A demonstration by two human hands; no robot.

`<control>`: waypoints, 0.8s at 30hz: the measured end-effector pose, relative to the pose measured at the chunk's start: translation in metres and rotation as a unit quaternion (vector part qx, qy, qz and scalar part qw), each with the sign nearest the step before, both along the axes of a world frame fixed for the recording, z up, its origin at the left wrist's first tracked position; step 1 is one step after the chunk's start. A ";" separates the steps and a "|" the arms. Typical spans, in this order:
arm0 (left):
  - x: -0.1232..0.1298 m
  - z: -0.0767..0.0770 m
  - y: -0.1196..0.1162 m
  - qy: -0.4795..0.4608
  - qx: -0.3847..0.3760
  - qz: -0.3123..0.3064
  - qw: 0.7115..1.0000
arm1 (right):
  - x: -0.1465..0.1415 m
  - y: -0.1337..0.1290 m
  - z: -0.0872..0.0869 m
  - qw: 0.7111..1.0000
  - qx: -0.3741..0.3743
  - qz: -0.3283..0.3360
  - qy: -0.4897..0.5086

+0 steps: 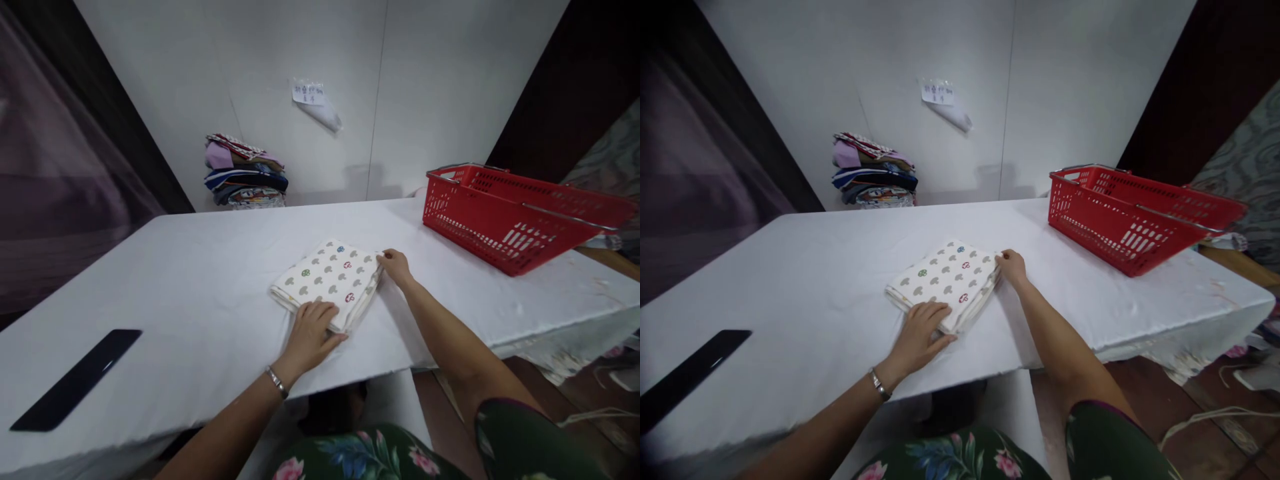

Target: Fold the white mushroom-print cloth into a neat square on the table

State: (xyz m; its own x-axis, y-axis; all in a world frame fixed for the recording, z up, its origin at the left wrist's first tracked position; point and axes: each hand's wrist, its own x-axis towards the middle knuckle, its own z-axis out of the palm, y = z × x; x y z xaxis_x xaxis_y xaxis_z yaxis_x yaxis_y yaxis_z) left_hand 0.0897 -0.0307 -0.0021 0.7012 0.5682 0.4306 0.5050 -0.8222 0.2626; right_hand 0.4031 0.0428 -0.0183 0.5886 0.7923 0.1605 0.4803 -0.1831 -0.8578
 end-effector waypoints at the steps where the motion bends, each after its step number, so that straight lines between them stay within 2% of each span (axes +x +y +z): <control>1: 0.001 -0.001 -0.001 0.011 0.000 -0.002 1.000 | 0.002 0.001 -0.004 1.000 0.008 -0.007 -0.001; 7: 0.007 -0.006 -0.002 0.012 -0.001 0.018 1.000 | 0.005 -0.006 -0.026 0.999 0.048 0.006 0.010; 11: 0.008 -0.007 -0.001 0.001 0.000 0.018 1.000 | 0.005 -0.012 -0.028 0.993 0.102 -0.009 0.052; 14: 0.008 -0.007 0.000 -0.008 0.002 0.023 1.000 | 0.007 -0.018 -0.023 0.990 0.120 -0.040 0.068; 19: 0.010 -0.006 -0.001 0.003 0.006 0.035 0.999 | 0.001 -0.031 -0.009 0.998 0.066 -0.010 0.012; 22: 0.011 -0.006 -0.001 0.010 0.003 0.036 0.999 | -0.013 -0.038 0.004 0.993 0.112 0.041 0.022; 24: 0.011 -0.006 -0.001 0.011 -0.002 0.039 0.999 | -0.023 -0.044 0.015 0.984 0.115 0.115 0.067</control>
State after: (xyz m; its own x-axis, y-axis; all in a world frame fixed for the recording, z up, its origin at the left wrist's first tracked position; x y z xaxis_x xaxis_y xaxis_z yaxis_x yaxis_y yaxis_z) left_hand 0.1012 -0.0315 -0.0085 0.6633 0.6235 0.4138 0.5735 -0.7788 0.2542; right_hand 0.3801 -0.0016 -0.0031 0.4253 0.8590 0.2850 0.3666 0.1244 -0.9220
